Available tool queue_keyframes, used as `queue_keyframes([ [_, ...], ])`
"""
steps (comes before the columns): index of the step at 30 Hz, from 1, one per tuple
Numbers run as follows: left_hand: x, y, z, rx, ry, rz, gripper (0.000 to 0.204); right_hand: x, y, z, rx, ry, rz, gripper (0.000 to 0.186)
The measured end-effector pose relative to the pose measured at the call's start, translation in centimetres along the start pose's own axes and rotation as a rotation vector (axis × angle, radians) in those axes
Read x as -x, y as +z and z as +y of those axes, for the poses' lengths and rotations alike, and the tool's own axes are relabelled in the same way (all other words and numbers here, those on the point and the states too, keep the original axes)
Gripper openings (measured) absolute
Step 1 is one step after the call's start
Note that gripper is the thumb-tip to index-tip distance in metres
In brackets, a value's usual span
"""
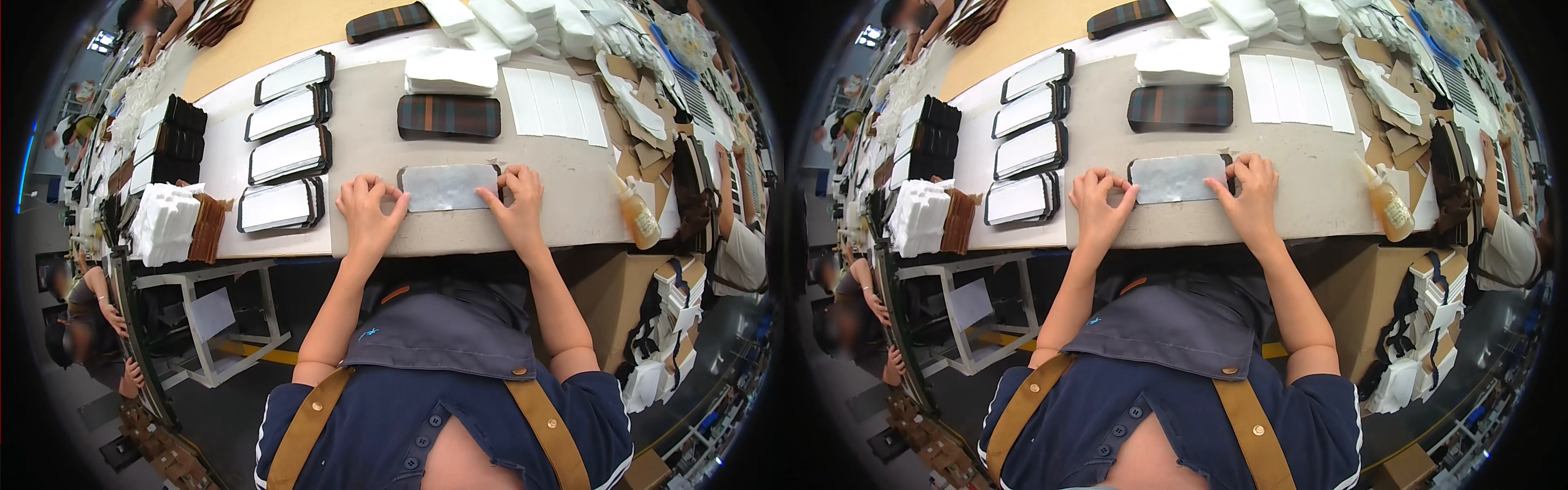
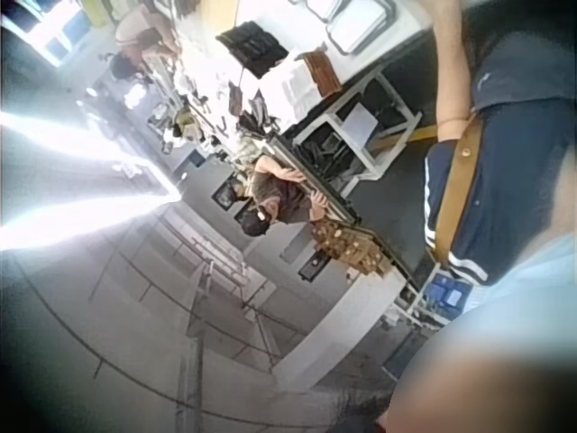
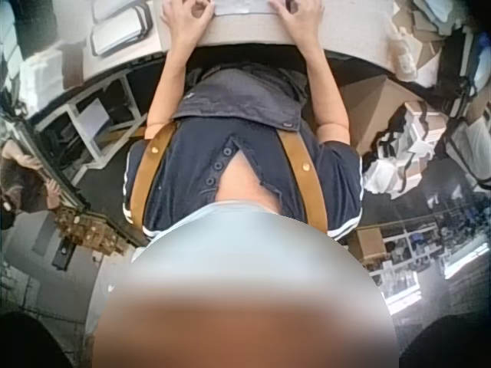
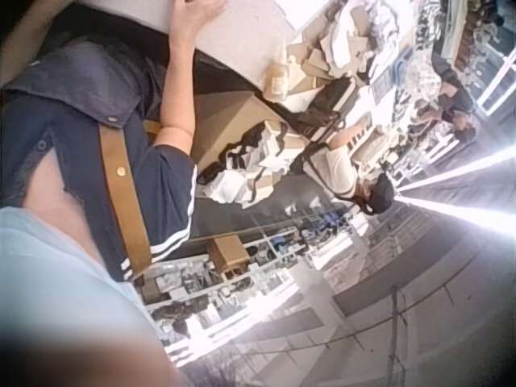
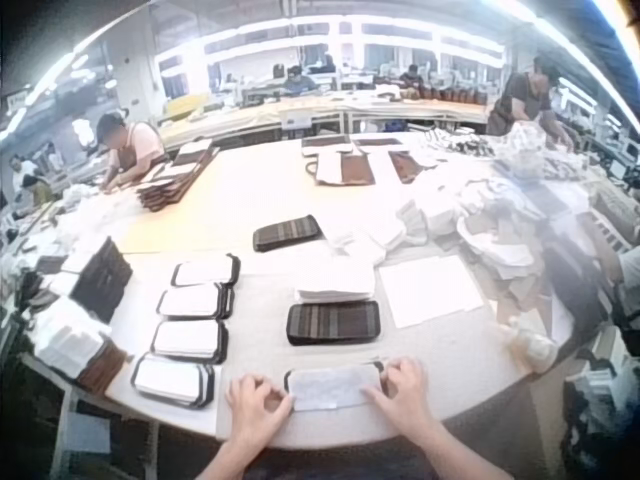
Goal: The recorder is applying glue and attaching components to leather wallet or phone case pieces at a factory workbench.
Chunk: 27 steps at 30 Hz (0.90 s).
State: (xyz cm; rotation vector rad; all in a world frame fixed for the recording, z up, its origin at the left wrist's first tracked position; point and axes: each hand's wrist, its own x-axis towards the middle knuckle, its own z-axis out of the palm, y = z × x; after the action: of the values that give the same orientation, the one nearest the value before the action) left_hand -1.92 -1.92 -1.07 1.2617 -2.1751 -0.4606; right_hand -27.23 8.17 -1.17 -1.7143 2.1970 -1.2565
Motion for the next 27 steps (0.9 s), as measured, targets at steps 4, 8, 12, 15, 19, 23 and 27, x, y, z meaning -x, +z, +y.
queue_keyframes([
  [4, 0.0, -0.1, 0.3, -0.021, 0.011, 0.007, 0.017, 0.0, 0.0, -0.2, 0.018, 0.003, -0.017, 0.031],
  [8, -0.2, -0.2, 1.0, -0.072, 0.030, 0.032, 0.018, 0.0, 0.1, -0.2, 0.047, -0.019, 0.004, 0.029],
  [12, -0.5, -0.5, 1.8, -0.096, 0.061, 0.033, 0.026, -0.1, 0.0, -0.5, 0.050, 0.001, -0.002, 0.025],
  [15, -0.5, -1.0, 2.0, -0.115, 0.155, 0.002, 0.031, -0.1, 0.1, -0.4, 0.061, 0.000, -0.001, 0.023],
  [19, -0.4, -0.9, 2.0, -0.145, 0.186, -0.019, 0.035, -0.1, 0.1, -0.5, 0.071, 0.005, 0.000, 0.023],
  [23, -0.3, -1.0, 2.1, -0.179, 0.194, -0.020, 0.034, -0.3, 0.1, -1.0, 0.071, 0.025, 0.020, 0.021],
  [27, -0.2, -1.0, 2.1, -0.214, 0.199, -0.016, 0.034, -0.4, -0.3, -1.7, 0.117, -0.013, 0.003, 0.027],
])
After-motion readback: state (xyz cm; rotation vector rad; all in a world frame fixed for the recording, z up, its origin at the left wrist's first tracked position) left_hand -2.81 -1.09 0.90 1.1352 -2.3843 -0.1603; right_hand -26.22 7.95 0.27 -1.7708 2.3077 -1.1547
